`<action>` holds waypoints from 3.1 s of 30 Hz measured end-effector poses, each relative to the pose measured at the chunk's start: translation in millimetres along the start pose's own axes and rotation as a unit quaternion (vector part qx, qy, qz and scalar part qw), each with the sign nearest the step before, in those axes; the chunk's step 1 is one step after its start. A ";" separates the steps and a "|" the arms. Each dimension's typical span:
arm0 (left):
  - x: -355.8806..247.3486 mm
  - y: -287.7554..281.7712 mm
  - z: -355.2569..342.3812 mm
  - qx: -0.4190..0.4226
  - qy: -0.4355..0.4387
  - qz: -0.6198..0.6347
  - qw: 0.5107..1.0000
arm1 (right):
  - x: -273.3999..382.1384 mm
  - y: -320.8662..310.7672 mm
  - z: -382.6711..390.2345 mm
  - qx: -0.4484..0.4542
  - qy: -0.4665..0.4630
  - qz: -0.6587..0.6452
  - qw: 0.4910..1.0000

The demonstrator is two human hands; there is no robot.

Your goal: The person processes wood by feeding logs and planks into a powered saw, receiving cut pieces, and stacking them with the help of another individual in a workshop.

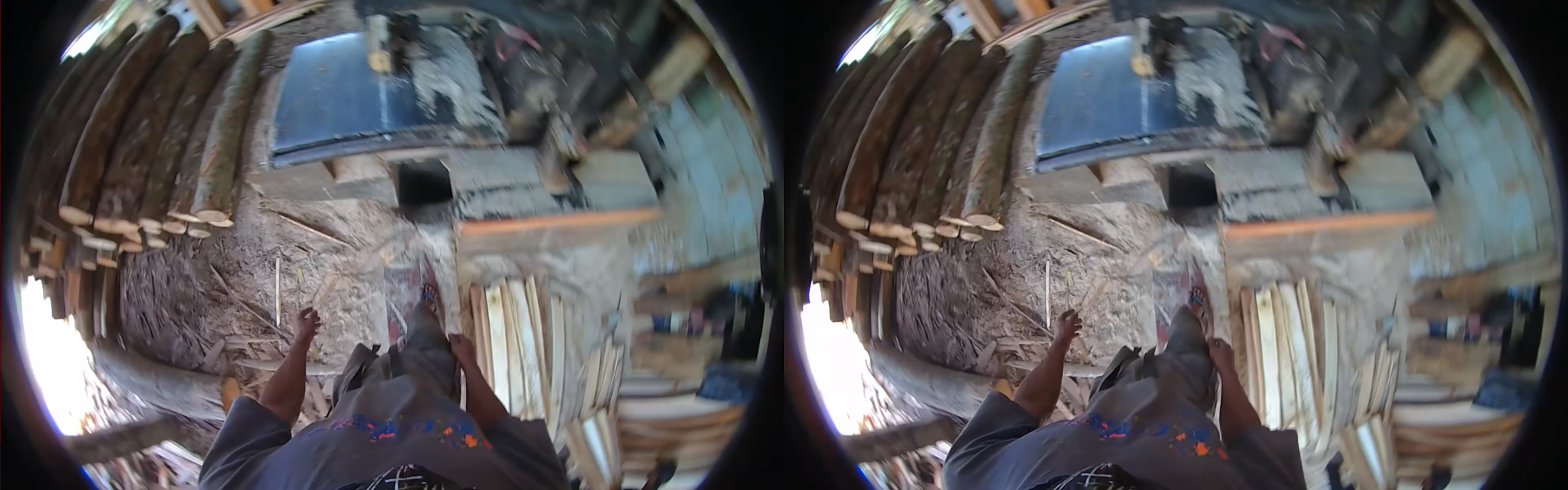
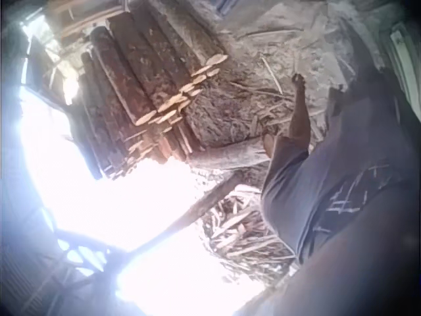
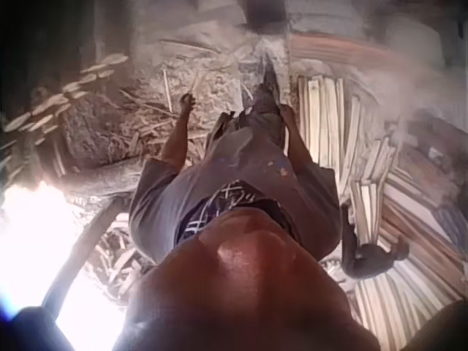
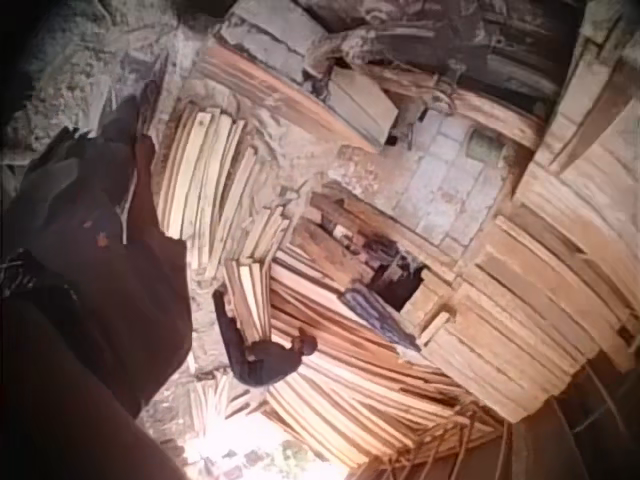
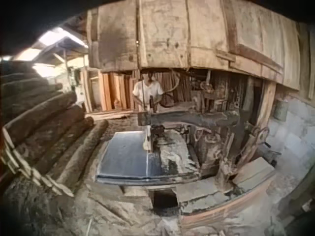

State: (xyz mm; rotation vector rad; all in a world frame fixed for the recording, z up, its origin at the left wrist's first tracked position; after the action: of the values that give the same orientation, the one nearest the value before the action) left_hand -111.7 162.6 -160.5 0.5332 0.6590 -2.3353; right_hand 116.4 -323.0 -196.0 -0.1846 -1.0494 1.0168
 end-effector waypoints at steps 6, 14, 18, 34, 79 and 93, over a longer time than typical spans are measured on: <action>-65.7 133.7 7.0 0.119 -0.010 -0.066 0.991 | 54.0 -20.4 -167.0 0.112 -0.031 -0.016 0.993; -345.7 231.7 1.2 0.145 0.191 -0.009 0.971 | 353.1 -108.3 -344.0 0.096 -0.187 -0.098 0.973; -472.6 231.0 23.8 0.131 0.246 0.043 0.959 | 462.4 -145.6 -355.9 0.044 -0.176 -0.206 0.962; -256.5 212.8 151.7 0.225 0.263 -0.020 0.938 | 369.5 -43.2 -79.7 0.121 -0.237 -0.281 0.922; 135.2 419.1 302.5 0.468 0.127 -0.346 0.803 | -428.8 -179.3 573.6 -0.437 0.369 -0.124 0.811; 51.7 -36.5 27.7 0.028 -0.021 -0.183 0.983 | -89.5 48.1 108.7 0.031 0.133 -0.102 0.985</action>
State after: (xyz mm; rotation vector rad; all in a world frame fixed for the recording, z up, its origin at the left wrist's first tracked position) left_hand -178.6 146.4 -154.1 0.4143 0.7218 -2.7076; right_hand -8.3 -399.6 -222.5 -0.1533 -0.7755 0.8125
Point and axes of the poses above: each hand's wrist, its own z-axis away from the middle knuckle, its own y-axis out of the palm, x = y × z, the point moved 10 cm from there along -z, towards the middle knuckle, and after that the axes turned 9 degrees about -y, right-handed, at the moved point
